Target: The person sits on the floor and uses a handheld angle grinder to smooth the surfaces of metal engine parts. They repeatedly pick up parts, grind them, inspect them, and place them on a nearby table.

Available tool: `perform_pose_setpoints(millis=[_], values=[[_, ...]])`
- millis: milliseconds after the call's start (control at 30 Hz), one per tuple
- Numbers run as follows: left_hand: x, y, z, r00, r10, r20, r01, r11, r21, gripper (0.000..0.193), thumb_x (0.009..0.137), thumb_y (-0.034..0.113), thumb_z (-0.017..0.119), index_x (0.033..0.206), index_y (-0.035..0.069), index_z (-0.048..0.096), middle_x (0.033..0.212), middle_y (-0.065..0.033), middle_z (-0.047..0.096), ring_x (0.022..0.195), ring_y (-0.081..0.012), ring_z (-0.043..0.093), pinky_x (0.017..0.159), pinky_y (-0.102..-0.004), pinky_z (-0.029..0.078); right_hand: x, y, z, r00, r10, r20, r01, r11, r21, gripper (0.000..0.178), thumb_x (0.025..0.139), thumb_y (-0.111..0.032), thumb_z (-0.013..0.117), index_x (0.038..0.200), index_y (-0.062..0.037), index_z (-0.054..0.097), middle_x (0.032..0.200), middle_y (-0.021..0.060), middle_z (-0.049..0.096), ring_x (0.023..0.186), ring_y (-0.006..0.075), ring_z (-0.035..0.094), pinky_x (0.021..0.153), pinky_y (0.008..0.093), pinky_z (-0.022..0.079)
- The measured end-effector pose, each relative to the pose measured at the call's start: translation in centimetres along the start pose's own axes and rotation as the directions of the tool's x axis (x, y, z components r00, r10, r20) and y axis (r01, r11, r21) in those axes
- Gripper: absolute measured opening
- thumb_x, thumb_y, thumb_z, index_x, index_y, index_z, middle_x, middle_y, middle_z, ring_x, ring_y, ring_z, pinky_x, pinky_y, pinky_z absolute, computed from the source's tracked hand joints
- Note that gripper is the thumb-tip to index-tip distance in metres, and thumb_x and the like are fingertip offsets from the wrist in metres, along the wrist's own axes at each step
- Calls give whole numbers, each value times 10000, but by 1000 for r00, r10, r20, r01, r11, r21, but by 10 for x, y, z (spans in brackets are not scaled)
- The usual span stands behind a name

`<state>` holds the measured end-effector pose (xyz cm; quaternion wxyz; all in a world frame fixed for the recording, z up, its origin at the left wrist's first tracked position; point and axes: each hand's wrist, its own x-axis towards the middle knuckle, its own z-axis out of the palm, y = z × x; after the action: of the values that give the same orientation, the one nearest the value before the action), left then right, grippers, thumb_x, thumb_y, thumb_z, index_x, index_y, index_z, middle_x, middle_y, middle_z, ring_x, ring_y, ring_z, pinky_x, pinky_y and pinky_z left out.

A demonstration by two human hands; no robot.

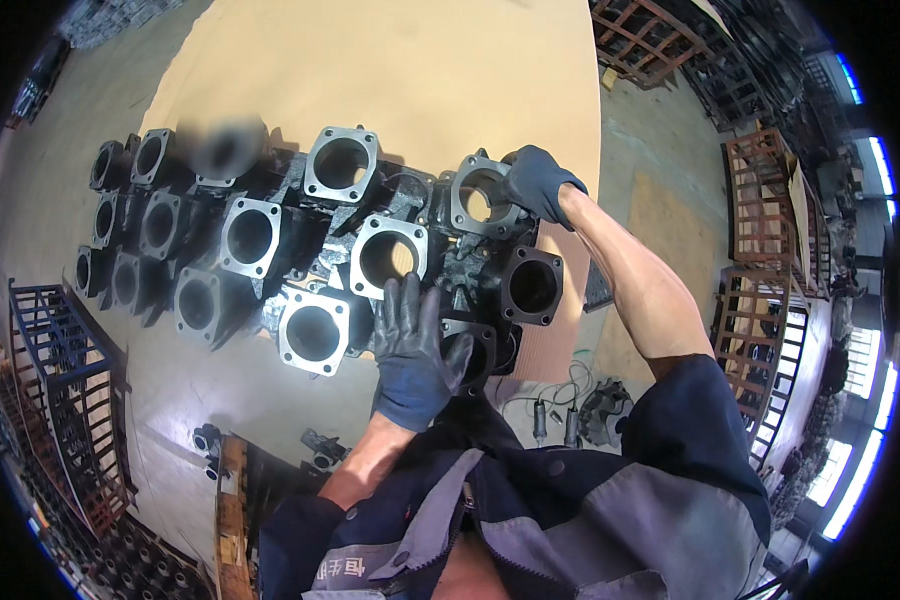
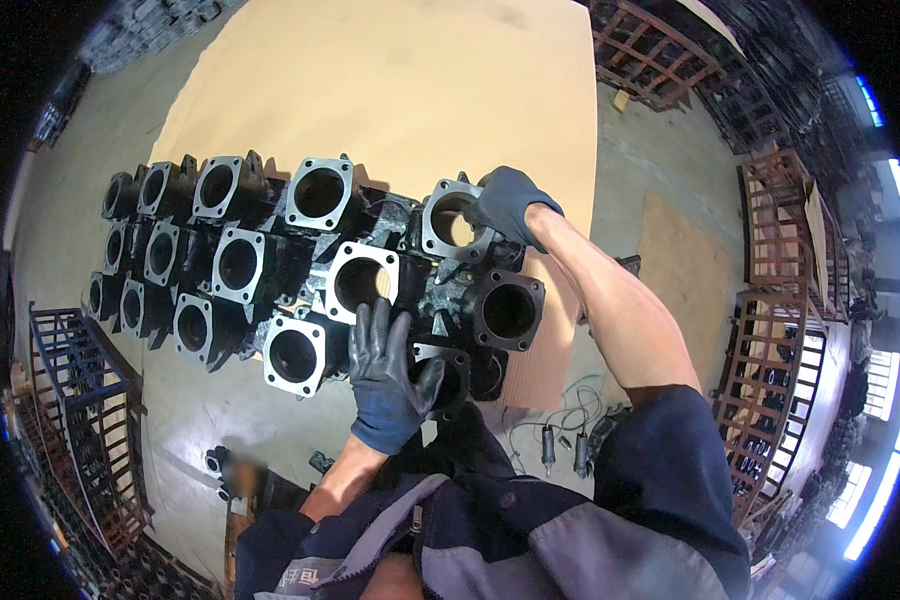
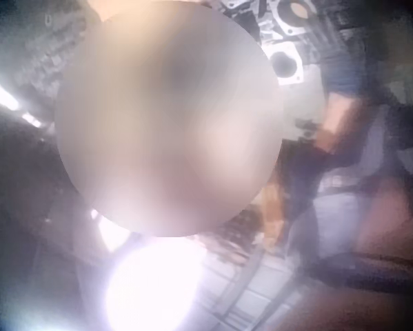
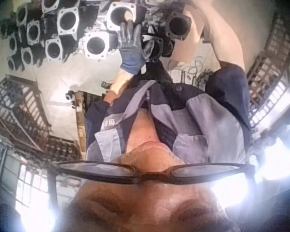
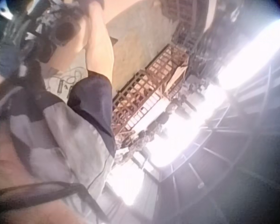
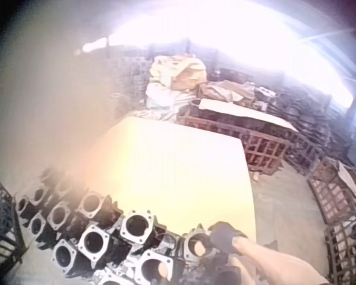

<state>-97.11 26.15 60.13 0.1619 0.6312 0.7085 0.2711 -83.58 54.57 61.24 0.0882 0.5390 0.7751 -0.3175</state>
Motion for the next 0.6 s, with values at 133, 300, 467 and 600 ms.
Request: perform_pose_setpoints(millis=[133, 300, 467, 600], values=[[1, 3, -2, 1000, -13, 17, 13, 1000, 2, 684, 832, 336, 707, 1363, -32, 483, 1472, -298, 384, 1411, -497, 283, 1149, -587, 223, -2, -2, -3, 1000, -9, 3, 9, 1000, 23, 373, 730, -252, 727, 967, 36, 725, 783, 246, 690, 651, 356, 646, 656, 385, 516], [3, 4, -3, 1000, -21, 23, 21, 1000, 3, 666, 834, 334, 704, 1352, -27, 493, 1472, -294, 387, 1411, -495, 285, 1149, -587, 222, 5, 1, -5, 999, -3, 35, 1, 998, 56, 425, 688, -271, 754, 971, 45, 727, 787, 226, 704, 669, 322, 662, 669, 374, 519], [3, 5, -2, 998, -44, 42, 44, 999, -4, 659, 821, 335, 713, 1343, -11, 508, 1475, -286, 385, 1412, -485, 290, 1146, -586, 229, 11, 14, -2, 997, -80, -9, 79, 997, -12, 352, 740, -220, 703, 965, 50, 716, 762, 240, 681, 653, 307, 656, 653, 378, 510], [3, 1, -5, 998, -50, 46, 51, 999, -19, 677, 763, 303, 747, 1320, -11, 523, 1457, -300, 400, 1395, -504, 306, 1148, -586, 229, 6, 5, 1, 995, -92, -29, 93, 994, 55, 309, 828, -223, 649, 962, 49, 710, 692, 203, 657, 582, 222, 593, 571, 356, 487]])
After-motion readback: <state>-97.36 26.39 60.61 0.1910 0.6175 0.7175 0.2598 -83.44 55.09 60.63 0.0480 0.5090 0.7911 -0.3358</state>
